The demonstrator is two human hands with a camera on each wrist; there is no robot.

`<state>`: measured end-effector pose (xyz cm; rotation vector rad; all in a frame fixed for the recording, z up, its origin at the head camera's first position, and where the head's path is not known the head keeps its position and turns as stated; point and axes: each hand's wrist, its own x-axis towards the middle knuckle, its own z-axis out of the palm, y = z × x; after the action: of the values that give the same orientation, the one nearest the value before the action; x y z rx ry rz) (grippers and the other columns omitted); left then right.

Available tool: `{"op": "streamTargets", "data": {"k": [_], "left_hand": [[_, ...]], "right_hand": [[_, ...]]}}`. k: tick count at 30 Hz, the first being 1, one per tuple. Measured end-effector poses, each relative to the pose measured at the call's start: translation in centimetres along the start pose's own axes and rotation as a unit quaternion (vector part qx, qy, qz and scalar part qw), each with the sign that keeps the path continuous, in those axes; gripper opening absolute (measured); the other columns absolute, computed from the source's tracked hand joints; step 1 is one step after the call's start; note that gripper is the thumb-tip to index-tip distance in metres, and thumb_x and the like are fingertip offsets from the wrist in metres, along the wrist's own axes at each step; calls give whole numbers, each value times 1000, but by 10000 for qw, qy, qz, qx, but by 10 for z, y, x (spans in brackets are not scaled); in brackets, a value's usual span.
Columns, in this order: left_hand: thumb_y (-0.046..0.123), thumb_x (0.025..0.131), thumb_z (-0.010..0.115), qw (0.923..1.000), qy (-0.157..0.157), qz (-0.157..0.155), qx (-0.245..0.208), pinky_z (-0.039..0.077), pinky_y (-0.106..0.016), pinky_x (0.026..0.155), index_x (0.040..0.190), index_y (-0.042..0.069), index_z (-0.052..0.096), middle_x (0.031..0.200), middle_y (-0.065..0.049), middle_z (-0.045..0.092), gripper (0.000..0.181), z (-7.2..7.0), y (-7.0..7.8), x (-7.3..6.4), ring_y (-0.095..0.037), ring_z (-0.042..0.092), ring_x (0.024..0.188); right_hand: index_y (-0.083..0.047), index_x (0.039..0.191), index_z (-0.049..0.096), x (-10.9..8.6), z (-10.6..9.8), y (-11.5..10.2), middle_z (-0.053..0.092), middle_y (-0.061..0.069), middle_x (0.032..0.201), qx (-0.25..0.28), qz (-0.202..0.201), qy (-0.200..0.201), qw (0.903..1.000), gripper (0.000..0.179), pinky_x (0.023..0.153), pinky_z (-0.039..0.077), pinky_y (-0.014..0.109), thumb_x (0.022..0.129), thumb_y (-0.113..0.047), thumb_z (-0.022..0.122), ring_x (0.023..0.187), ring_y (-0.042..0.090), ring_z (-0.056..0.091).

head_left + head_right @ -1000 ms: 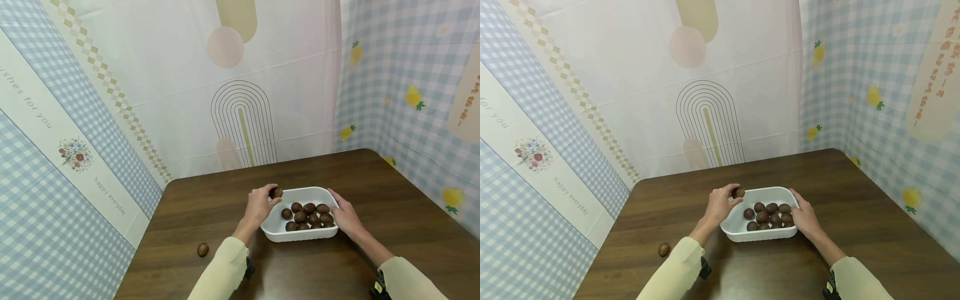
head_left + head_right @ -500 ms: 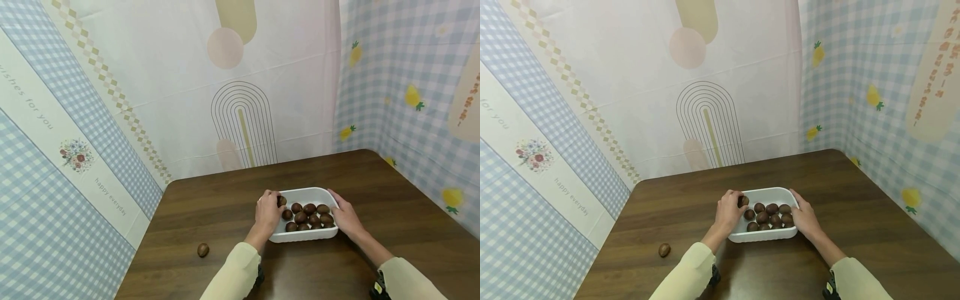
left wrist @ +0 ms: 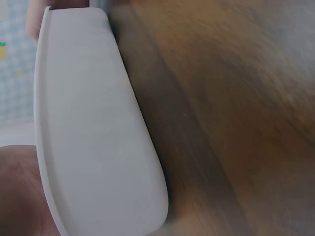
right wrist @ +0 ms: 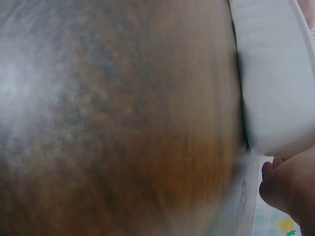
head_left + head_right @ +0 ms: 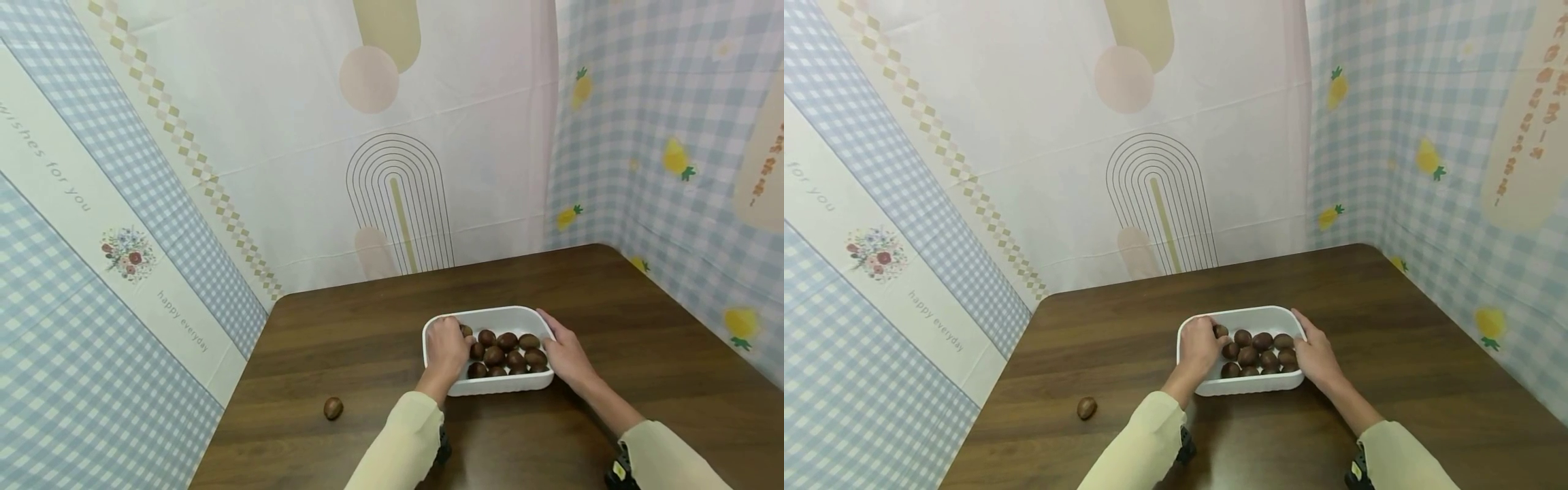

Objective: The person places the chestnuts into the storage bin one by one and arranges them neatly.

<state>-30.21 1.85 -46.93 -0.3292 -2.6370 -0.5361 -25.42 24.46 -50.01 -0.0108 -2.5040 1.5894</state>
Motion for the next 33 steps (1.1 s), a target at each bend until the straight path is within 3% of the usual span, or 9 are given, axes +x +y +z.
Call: {"op": "streamTargets", "data": {"k": [4,9,13,22,27,33], "left_hand": [[23,77,94,9981,-68,-470,-398,58,-39,74,64,11,66,76,-9,70,33,1,2,-1,-29,71,79],[25,80,93,9908,-372,-1082,-728,59,-43,82,74,5,68,88,-14,70,32,1,2,-1,-34,72,89],[28,82,92,9864,-537,-1317,-823,59,-45,83,80,3,70,92,-16,70,33,4,2,0,-37,72,93],[28,84,90,9875,-501,-1246,-831,58,-48,84,80,1,69,91,-19,70,34,12,0,-1,-39,71,93],[22,84,89,9914,-405,-923,-835,58,-43,80,69,6,68,80,-13,69,31,9,-3,0,-33,71,84],[11,86,82,9960,-325,-344,-763,58,-41,72,55,13,58,68,-8,68,39,-4,-8,1,-29,71,76]], "right_hand": [[6,164,29,-1,0,0,34,35,162,16,0,31,10000,65,119,29,64,100,7,41,149,49,34],[7,163,29,-1,0,0,34,36,162,10,-60,58,10000,65,120,29,64,100,7,42,149,50,34],[8,163,29,-1,1,-1,34,35,162,30,-79,75,9999,65,120,29,64,99,8,42,149,50,34],[7,163,30,-1,1,-2,35,36,161,35,-53,92,9999,66,120,28,64,98,8,42,149,50,34],[7,163,31,-2,2,-2,36,35,161,47,-40,116,9999,66,120,28,63,98,8,42,148,49,36],[7,163,31,-2,2,-2,37,36,160,28,-66,129,9999,66,120,29,64,98,8,42,147,50,36]]}}
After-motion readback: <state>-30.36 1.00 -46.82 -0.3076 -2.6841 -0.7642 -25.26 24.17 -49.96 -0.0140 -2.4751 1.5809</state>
